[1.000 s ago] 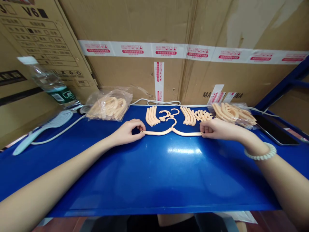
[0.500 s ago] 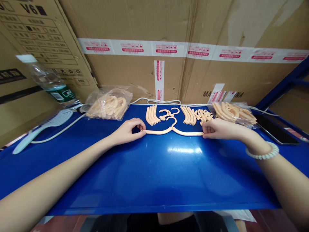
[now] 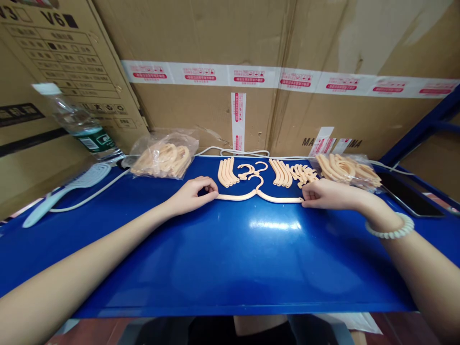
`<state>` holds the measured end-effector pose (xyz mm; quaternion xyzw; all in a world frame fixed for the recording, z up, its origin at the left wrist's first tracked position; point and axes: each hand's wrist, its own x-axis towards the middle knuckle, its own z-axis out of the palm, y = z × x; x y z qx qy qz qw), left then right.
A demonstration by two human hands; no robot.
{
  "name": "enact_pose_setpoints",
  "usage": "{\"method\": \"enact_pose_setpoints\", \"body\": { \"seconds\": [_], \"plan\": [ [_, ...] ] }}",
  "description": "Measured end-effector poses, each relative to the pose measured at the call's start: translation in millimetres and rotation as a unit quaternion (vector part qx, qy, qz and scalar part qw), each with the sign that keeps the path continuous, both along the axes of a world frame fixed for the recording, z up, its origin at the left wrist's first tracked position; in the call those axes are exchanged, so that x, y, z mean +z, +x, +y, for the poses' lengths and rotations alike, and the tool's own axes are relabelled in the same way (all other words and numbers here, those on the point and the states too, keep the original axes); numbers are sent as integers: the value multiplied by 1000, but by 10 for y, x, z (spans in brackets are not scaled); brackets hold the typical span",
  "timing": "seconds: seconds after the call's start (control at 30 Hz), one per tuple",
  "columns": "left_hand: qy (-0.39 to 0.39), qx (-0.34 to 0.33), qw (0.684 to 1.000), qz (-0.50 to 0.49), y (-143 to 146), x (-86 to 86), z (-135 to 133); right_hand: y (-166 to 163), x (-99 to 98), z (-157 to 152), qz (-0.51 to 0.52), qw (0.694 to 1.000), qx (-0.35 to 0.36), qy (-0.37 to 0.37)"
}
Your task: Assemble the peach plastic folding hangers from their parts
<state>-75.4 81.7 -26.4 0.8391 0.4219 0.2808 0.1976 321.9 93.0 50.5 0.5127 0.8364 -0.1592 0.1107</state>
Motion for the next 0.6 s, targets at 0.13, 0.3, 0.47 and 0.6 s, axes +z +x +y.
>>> {"method": "enact_pose_setpoints", "body": {
  "seconds": [0.13,0.3,0.47,0.6],
  "plan": [
    [-1,6,1000,7,-4,0,11,6,-12,11,1,1000,-1,-3],
    [-4,12,1000,1,-2,-5,25,24,-34,28,-2,1000,1,-4],
    [5,15,1000,-1,-9,-28,37,30,-45,33,-3,1000,2,4],
    [7,18,1000,4,-15,-47,42,20,-38,31,-10,1000,5,5]
  ]
}}
